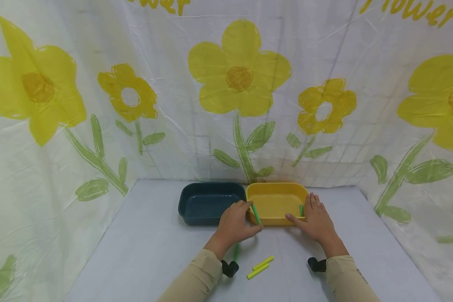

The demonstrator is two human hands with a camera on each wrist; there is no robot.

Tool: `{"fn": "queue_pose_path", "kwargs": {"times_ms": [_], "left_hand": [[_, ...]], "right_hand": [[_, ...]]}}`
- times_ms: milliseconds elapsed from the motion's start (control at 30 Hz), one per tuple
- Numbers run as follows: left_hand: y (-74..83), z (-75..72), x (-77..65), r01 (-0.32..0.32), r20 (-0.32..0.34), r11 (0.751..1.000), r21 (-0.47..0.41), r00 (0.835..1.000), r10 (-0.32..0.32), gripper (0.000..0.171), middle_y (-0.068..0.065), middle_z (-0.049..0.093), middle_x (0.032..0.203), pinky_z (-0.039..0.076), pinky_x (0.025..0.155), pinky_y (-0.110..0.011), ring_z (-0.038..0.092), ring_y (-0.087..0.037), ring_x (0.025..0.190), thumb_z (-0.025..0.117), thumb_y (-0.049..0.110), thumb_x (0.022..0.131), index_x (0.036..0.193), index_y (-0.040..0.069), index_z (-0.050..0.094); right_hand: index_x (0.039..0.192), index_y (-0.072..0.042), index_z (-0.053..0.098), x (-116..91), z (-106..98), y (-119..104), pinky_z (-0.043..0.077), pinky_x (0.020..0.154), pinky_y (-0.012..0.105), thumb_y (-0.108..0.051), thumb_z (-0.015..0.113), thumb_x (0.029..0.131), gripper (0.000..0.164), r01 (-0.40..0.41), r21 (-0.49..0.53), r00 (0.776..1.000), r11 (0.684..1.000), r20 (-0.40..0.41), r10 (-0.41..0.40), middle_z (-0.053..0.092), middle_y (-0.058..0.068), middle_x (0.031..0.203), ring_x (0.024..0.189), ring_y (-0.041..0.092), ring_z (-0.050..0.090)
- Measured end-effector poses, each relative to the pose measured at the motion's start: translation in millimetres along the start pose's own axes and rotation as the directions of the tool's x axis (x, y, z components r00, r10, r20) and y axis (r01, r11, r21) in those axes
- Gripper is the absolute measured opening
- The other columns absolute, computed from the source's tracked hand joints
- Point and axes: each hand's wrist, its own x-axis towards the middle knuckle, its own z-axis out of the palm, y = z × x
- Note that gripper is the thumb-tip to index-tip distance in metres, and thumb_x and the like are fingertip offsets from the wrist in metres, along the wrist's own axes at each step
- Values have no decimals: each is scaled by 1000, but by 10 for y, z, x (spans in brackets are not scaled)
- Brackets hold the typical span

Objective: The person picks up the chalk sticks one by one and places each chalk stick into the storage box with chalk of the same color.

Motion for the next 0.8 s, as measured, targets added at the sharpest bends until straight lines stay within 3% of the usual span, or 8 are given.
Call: {"fn": "queue_pose_path", "kwargs": {"times_ms": [300,467,600,800], "left_hand": [[-31,58,77,-8,-49,1000,24,999,9,76,-8,72,100,48,67,-25,56,-14,81,85,48,85,141,1,66],[-41,94,149,-28,-68,1000,6,997,28,75,-7,71,97,45,64,-23,56,-13,78,83,48,85,140,0,67],[-77,90,148,-1,-81,1000,-11,997,0,74,-6,69,93,45,62,-25,57,-14,76,83,45,83,138,-2,68],[-57,171,210,-6,-65,1000,-14,998,5,74,-9,73,105,56,70,-33,67,-21,87,80,47,84,138,-3,68]], "right_hand": [[163,16,3,14,35,21,9,130,67,-81,51,95,128,7,13,1000,1000,-10,-7,5,37,173,162,54,6],[163,16,3,18,8,29,8,130,67,-79,54,96,127,-2,19,1000,1000,-28,3,5,37,172,162,54,6],[163,16,4,31,66,-30,9,131,66,-79,54,95,127,10,29,1000,1000,-22,-10,5,36,173,162,53,6],[162,18,9,-18,20,-29,12,131,65,-77,55,96,124,1,-11,999,1000,-51,-2,11,37,172,161,53,10]]}}
